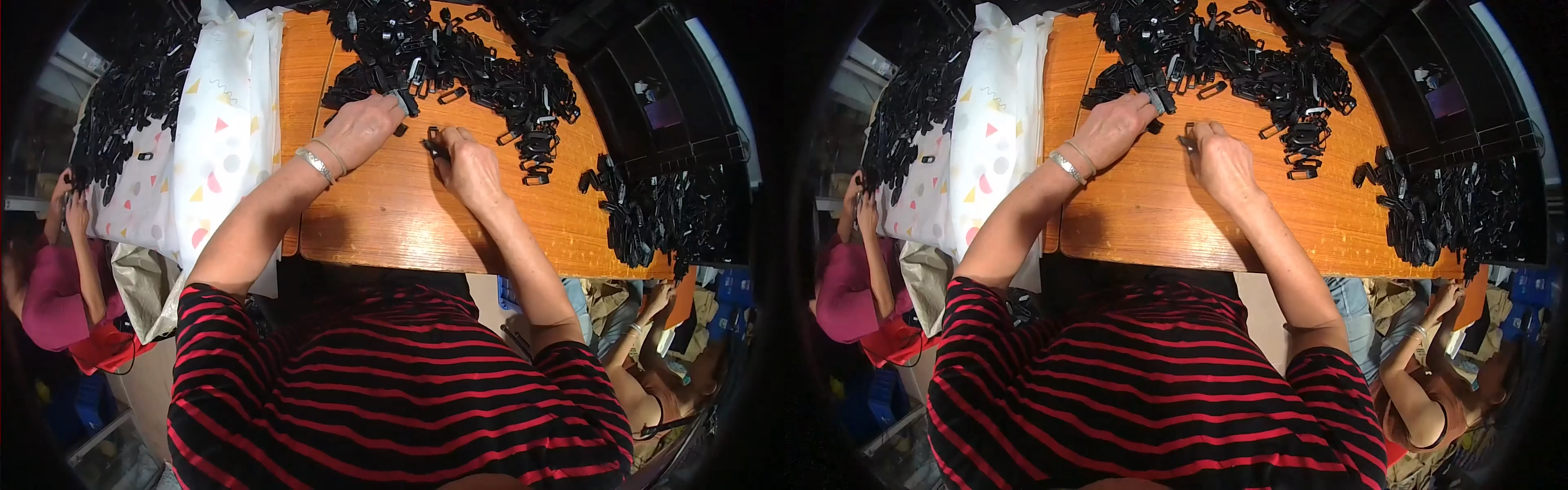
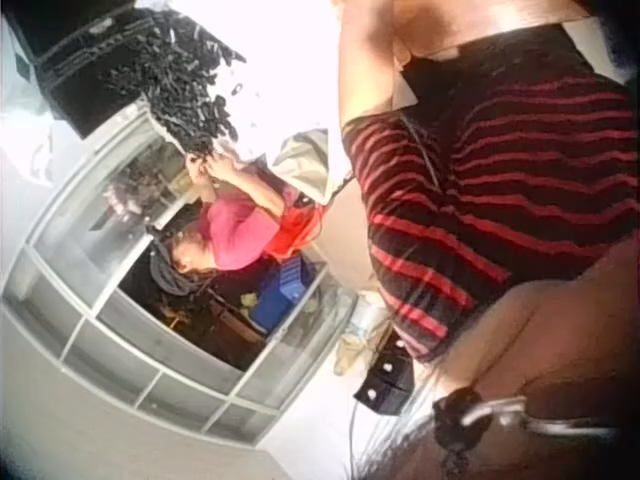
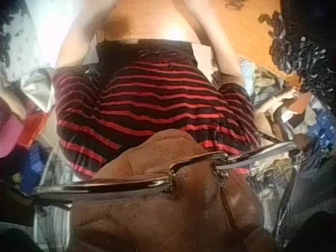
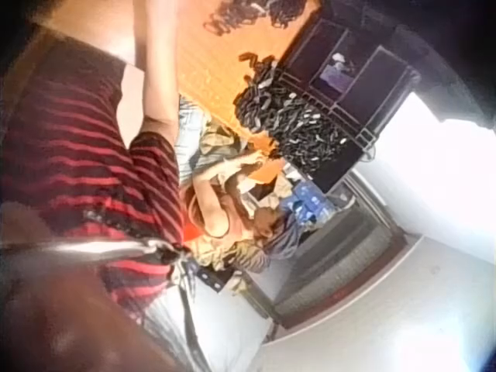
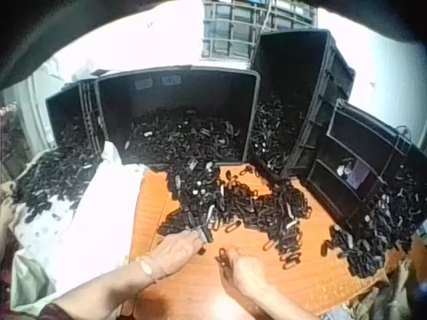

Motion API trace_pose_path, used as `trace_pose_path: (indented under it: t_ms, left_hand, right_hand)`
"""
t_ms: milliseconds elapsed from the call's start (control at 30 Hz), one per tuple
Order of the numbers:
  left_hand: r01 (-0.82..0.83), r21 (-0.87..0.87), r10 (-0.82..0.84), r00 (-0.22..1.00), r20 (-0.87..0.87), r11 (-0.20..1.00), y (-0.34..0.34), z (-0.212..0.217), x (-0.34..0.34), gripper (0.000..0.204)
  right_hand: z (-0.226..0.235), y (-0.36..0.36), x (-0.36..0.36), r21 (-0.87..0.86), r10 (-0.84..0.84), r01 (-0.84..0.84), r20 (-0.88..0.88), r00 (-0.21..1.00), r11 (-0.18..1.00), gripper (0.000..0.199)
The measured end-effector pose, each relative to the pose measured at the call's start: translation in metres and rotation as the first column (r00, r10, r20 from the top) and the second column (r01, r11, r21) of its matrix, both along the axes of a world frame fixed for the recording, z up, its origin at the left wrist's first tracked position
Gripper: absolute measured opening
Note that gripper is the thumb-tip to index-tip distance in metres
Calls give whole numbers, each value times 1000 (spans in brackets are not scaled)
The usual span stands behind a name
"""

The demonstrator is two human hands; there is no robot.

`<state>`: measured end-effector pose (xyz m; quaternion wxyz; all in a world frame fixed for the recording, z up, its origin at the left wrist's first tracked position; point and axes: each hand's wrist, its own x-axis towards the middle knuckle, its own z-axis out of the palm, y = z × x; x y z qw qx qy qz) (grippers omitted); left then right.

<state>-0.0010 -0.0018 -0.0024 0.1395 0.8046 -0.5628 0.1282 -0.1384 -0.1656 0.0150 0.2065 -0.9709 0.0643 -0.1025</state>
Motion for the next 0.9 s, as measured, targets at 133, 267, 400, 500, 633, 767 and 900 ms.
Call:
trace_pose_path:
  t_ms: [133, 267, 400, 500, 633, 767, 900]
  left_hand:
    - [-47, -137, 26, 988, -153, 990, 0, 7, -14, 18]
    - [-121, -141, 52, 907, -419, 983, 2, -1, -30, 22]
    - [-226, -280, -155, 448, -881, 933, 0, -4, -47, 24]
    - [-309, -300, -271, 133, -953, 902, -3, -6, -58, 25]
    - [-350, -391, -380, 105, -919, 851, -11, -13, -69, 25]
    - [-370, -391, -385, 92, -918, 843, -10, -9, -71, 24]
    - [-445, -357, -407, -18, -913, 821, -6, -4, -73, 24]
  right_hand:
    - [-2, -14, -5, 137, -13, 10, 25, 1000, 991, 26]
    - [7, -18, -7, 312, -87, 82, 0, 996, 947, 28]
    - [6, -22, -3, 292, -81, 94, -53, 995, 952, 25]
    - [4, -17, -5, 618, -61, 105, -93, 994, 779, 19]
    - [1, -7, -5, 800, -46, 117, -112, 993, 588, 16]
    - [-3, -7, -8, 863, -55, 128, -115, 992, 489, 17]
    - [-5, -8, -13, 817, -59, 136, -124, 991, 560, 17]
